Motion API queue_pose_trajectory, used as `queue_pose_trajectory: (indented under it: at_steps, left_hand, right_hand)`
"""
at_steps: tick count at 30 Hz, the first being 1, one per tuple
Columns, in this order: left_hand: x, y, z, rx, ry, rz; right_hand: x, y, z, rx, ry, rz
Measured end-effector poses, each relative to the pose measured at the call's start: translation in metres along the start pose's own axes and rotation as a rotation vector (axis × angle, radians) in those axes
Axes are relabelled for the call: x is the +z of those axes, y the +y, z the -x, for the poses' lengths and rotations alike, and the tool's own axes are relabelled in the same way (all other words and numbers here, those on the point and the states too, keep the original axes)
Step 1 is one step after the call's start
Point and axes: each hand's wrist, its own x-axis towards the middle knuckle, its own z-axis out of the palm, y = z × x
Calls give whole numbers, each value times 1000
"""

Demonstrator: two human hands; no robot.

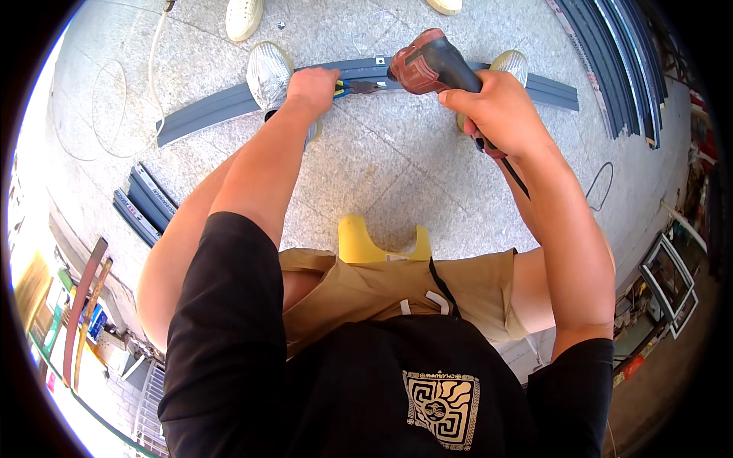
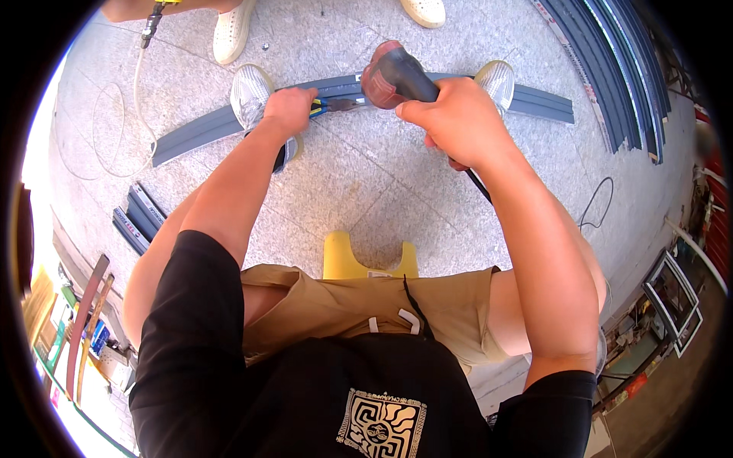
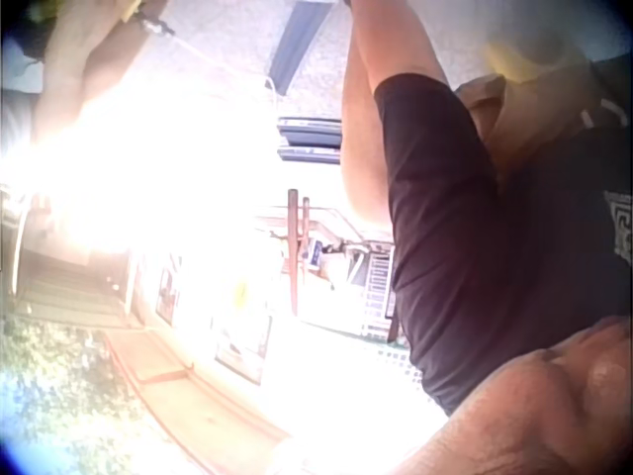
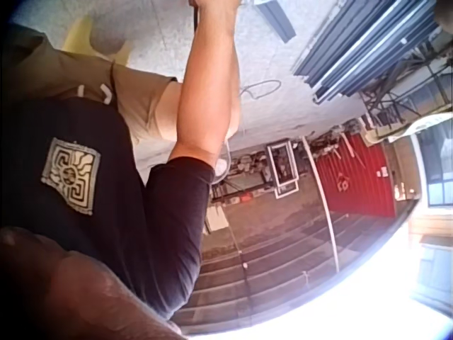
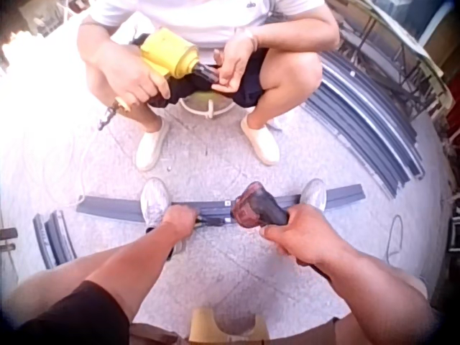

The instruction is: The person holds a small metal component with pliers and then uses a power drill to secure a long metal strip onto a frame on the ground while another person assists.

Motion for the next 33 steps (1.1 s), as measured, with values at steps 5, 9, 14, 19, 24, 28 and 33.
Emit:
queue_pose_trajectory:
  at_steps: [5, 9, 14, 19, 24, 28, 33]
  left_hand:
    - [-1, 2, -1, 2, -4, 1]
    - [2, 0, -3, -21, -15, 60]
    - [1, 1, -2, -32, -33, 61]
    - [-2, 2, -2, 1, -13, 55]
    - [-1, 4, -3, 12, 24, -22]
    - [17, 0, -1, 66, 162, -140]
    - [21, 2, 13, 77, 333, -177]
  right_hand:
    - [1, 3, -8, -25, -1, 34]
    - [4, 2, -13, -18, -19, 51]
    - [7, 0, -18, -63, -38, 104]
    - [8, -23, -18, -49, -61, 314]
    - [10, -45, -25, 6, -82, 391]
    - [9, -53, -28, 13, -84, 398]
    - [5, -51, -28, 43, -74, 374]
